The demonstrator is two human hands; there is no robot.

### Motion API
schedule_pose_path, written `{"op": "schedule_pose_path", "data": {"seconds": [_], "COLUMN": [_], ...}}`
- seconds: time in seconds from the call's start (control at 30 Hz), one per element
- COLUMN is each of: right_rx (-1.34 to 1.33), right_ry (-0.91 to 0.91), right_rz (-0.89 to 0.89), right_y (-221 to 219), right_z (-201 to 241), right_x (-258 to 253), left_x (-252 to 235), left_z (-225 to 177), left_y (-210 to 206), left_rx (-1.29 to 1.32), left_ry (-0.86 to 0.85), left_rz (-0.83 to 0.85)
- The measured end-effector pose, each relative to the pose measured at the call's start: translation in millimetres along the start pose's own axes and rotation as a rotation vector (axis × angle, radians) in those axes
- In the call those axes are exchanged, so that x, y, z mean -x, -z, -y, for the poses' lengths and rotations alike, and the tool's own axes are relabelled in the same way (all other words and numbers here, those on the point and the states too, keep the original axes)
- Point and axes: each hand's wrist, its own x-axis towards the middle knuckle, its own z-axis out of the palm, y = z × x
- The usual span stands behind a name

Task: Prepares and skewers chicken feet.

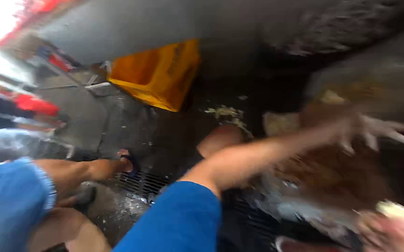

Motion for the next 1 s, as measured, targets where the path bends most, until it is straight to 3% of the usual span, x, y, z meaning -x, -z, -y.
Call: {"op": "schedule_pose_path", "data": {"seconds": [0.07, 0.17, 0.33, 0.53, 0.8, 1.0], "right_rx": [0.064, 0.096, 0.084, -0.088, 0.085, -0.121], "right_ry": [-0.035, -0.07, -0.089, -0.072, -0.104, -0.139], "right_rz": [-0.163, -0.271, -0.375, -0.308, -0.31, -0.293], "right_y": [-9.3, 1.6, 11.3, 9.6, 4.4, 6.8], "right_z": [-0.9, -3.9, -21.7, -27.0, -25.9, -26.1], "right_x": [-0.4, -18.9, -23.9, -18.4, -23.6, -24.4], "left_x": [-26.5, -35.9, -24.6, -17.9, -13.5, -19.6], "left_z": [14.0, 31.5, 58.2, 61.1, 65.9, 61.8], "left_y": [-7.2, -35.7, -57.5, -67.3, -68.2, -71.1], "left_rx": [0.309, 0.606, 0.526, 0.594, 0.589, 0.408], "left_ry": [0.069, 0.135, 0.02, -0.037, 0.013, 0.04], "left_rz": [-0.04, 0.083, 0.315, 0.659, 0.622, 0.315]}}
